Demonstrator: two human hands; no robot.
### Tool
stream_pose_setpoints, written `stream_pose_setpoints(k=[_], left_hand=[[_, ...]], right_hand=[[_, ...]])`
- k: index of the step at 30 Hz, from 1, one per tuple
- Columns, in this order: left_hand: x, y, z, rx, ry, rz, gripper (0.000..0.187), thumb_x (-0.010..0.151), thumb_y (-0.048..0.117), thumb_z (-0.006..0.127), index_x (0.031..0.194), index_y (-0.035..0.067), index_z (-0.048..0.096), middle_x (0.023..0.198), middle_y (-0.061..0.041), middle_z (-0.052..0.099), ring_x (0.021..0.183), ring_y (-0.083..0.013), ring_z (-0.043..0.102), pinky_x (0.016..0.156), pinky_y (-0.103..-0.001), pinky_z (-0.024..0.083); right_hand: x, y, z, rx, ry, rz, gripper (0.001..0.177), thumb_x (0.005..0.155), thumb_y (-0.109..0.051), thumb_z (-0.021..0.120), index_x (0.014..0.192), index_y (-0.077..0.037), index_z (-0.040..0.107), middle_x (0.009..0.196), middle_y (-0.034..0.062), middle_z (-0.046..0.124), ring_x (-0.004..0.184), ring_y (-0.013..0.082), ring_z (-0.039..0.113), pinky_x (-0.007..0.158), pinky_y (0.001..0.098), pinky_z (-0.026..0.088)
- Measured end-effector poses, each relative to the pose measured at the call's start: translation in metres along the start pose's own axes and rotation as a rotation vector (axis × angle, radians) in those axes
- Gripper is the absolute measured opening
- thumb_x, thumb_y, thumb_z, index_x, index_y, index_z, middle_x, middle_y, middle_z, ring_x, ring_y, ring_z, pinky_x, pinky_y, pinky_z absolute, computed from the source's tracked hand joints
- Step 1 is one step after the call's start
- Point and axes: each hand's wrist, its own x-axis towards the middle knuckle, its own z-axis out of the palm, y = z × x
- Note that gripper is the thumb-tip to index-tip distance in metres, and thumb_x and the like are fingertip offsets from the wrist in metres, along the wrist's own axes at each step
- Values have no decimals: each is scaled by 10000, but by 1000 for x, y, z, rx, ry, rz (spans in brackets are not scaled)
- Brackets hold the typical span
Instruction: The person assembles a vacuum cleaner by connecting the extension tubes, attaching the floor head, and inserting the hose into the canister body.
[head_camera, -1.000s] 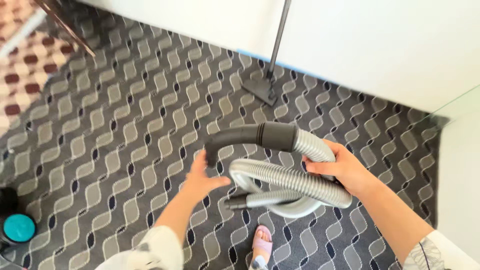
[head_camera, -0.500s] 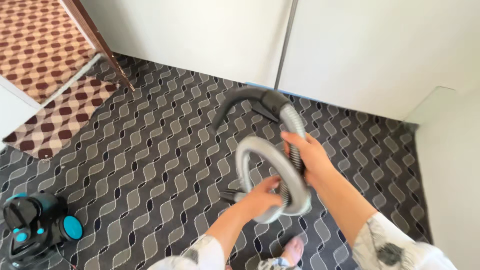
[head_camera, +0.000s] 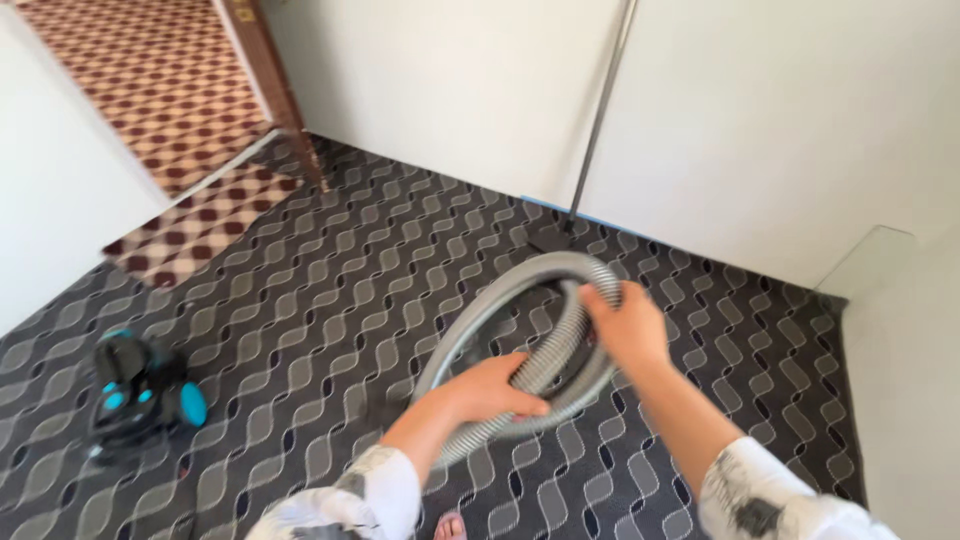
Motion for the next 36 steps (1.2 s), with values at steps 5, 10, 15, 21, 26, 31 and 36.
stream_pose_setpoints(k=[5,10,15,21,26,31,36], left_hand=[[-86,-24,13,319,116,105,611,654,246,788,1236,138,640,1125,-94,717,1070,-251,677,935,-378,527],[-164,-41,8,391,465,233,434,647,197,788,1071,128,731,1029,-90,755,1047,-241,703,925,-375,559],[-205,-24,-13,-91,889,109,409,682,282,842,1030,115,705,910,-25,741,859,-175,700,795,-330,543],[-262,-24,-31,-164,1118,-147,315,735,246,823,961,66,697,727,-28,692,663,-142,646,645,-323,504],[-343,-75,-74,-332,1241,-89,256,723,191,792,936,82,700,686,-6,661,588,-102,609,580,-296,481],[-441,-139,-120,-567,1320,21,197,765,137,778,820,14,634,666,-34,639,553,-118,595,547,-294,462],[-528,-187,-149,-847,1399,62,138,761,85,732,797,36,607,632,-54,599,520,-151,573,517,-301,470]], right_hand=[[36,113,-6,53,25,124,699,934,-611,658,1156,49,716,1074,257,746,976,354,718,874,462,539],[55,181,3,154,-111,235,354,1000,-190,593,1352,-179,627,984,127,689,793,263,687,649,405,567],[10,153,34,962,-284,629,306,950,-219,708,1165,-11,643,923,82,649,763,229,651,698,407,559],[-58,80,79,1151,-469,575,292,913,-208,697,1149,-45,641,1161,89,651,1047,219,655,891,381,563],[-119,14,109,1068,-356,789,449,870,-205,774,1242,-66,565,1215,100,591,1074,252,644,912,361,575],[-181,-53,161,1049,-292,972,489,873,-259,811,1222,-49,542,1175,173,536,1065,267,620,850,302,602],[-202,-51,236,358,-421,715,623,898,-578,772,1131,-9,674,963,58,550,1107,84,553,706,285,420]])
